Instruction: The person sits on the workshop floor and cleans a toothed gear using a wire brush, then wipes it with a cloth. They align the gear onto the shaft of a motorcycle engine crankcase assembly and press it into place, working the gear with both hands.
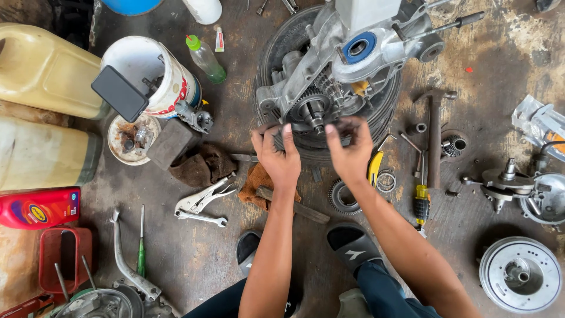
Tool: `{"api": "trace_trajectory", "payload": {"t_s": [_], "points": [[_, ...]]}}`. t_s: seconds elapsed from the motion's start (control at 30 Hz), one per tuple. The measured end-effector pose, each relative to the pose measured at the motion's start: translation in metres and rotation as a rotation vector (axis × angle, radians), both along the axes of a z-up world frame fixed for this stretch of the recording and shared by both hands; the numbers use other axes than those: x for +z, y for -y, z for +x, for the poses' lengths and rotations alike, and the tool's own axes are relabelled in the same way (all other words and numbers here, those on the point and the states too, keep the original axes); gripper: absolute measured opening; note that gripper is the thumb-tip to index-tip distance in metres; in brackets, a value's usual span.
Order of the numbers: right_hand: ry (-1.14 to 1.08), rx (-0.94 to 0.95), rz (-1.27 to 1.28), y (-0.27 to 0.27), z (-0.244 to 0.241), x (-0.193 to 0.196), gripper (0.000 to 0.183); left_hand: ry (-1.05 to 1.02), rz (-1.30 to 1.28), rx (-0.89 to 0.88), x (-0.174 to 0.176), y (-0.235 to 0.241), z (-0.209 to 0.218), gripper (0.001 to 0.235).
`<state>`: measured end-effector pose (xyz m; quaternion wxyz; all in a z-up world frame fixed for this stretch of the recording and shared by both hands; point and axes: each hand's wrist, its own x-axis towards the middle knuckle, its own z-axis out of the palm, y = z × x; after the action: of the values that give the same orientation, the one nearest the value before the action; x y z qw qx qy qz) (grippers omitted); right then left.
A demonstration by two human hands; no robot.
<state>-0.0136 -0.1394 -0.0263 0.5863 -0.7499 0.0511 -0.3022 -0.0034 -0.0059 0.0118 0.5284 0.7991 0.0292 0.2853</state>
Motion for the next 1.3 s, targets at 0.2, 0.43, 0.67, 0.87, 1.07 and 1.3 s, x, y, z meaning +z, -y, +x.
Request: {"api": "trace_trajectory", "payload": {"t_s": [0.2,0.43,0.67,0.87,1.07,1.3], "points": [[0.014,0.061,0.167,0.015,0.006,0.015,0.029,-0.024,-0.202,-0.034,0.009,0.005,-0.003,0.022],[-0.035,-0.001,0.095,0.011,0.012,0.02,0.017,-0.038,-0.178,-0.045,0.015,0.008,-0.006,0.021],[0.143,-0.065,-0.107,0.017,0.013,0.045,0.012,-0.019,-0.18,-0.071,0.018,0.009,-0.008,0.022],[0.17,-0.116,-0.097,0.03,0.005,0.036,0.008,-0.039,-0.227,-0.059,0.016,0.005,-0.009,0.026],[0.005,-0.039,0.243,0.022,0.002,0.041,0.022,-0.185,-0.48,0.058,0.003,0.001,-0.008,0.025],[0.0,0.015,-0.139,0.003,-0.009,0.025,0.005,-0.293,-0.631,0.238,-0.009,-0.005,-0.009,0.025]]}}
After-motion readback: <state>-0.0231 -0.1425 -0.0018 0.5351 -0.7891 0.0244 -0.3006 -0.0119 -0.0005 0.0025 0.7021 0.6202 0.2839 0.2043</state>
